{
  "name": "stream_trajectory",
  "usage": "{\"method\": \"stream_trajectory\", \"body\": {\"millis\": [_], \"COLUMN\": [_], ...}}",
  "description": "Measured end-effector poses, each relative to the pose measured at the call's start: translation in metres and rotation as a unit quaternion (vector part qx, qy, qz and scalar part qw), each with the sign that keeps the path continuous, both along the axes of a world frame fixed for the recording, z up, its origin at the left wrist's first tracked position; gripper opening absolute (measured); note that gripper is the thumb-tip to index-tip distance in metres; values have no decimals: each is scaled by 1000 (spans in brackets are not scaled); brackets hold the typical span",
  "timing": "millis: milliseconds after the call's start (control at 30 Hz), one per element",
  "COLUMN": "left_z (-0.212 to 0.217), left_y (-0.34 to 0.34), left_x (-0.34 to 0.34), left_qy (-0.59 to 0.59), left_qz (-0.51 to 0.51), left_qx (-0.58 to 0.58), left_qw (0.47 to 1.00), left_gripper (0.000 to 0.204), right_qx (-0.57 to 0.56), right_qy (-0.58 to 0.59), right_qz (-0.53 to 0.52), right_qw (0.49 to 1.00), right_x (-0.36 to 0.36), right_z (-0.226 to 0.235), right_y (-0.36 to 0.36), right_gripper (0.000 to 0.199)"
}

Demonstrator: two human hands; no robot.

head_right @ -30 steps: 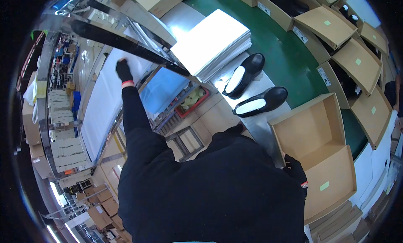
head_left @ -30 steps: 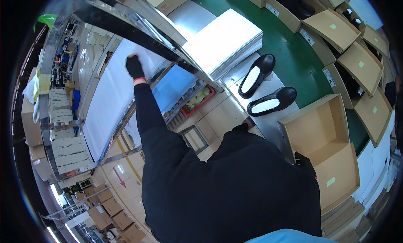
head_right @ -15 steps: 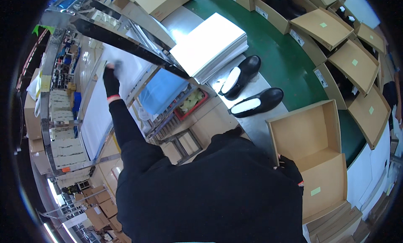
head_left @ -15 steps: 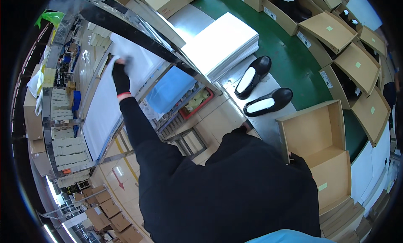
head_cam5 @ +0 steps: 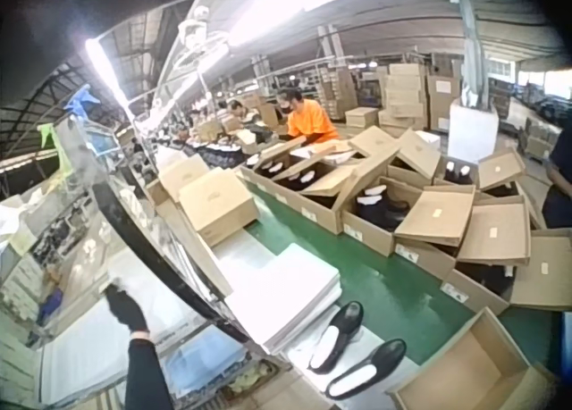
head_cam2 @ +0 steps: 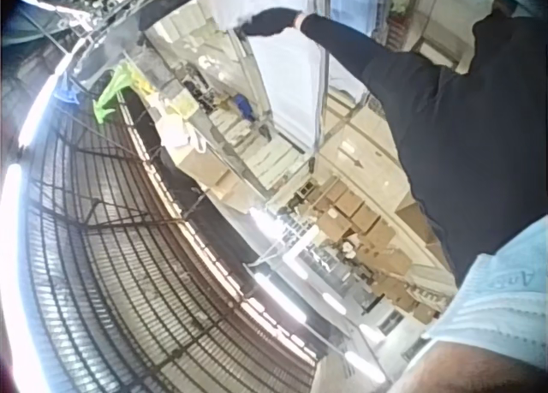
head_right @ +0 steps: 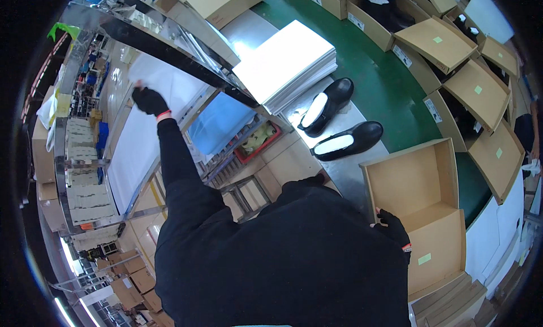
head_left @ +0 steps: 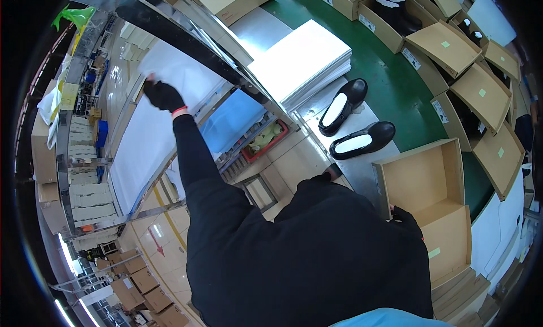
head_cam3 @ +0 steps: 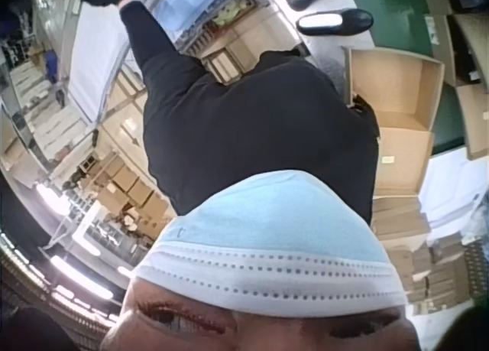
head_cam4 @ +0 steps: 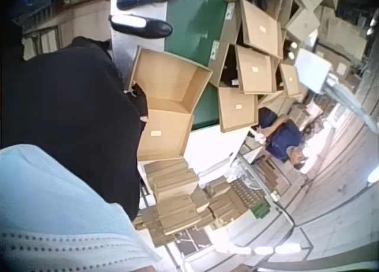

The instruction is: The person places a sheet of white tissue paper into a cardboard box. They then place a pair of black shoes into the box, one at a time, and cover them with additional tissue paper. The person closes the box and moves it aside, repeating the process with a new box and another pair of shoes.

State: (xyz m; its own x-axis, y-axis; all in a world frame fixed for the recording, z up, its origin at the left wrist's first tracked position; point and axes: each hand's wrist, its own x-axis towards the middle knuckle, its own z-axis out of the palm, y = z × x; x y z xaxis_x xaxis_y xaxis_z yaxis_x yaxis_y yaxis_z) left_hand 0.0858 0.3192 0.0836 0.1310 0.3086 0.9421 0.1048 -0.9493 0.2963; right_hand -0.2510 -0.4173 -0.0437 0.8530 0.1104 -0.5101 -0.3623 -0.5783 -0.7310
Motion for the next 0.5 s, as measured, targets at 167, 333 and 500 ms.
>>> {"method": "stream_trajectory", "body": {"millis": [167,333,500], "left_z": [59,14,53], "left_y": [-13,44,-123], "left_x": [-28,-44,-62], "left_qy": [-37,343,227], "left_qz": [-497,-208,-461], "left_qx": [-469,-118,-139], "left_qw": [729,908,847], "left_gripper": [29,31,34], "right_qx": [-5,139,320], "right_qy": [6,-52,-5], "right_qz": [-132,-202,-107], "right_qw": [991,968,941], "right_x": [25,59,94], "right_z": [22,48,50], "right_y": [7,17,48], "right_gripper": [33,34,73]}}
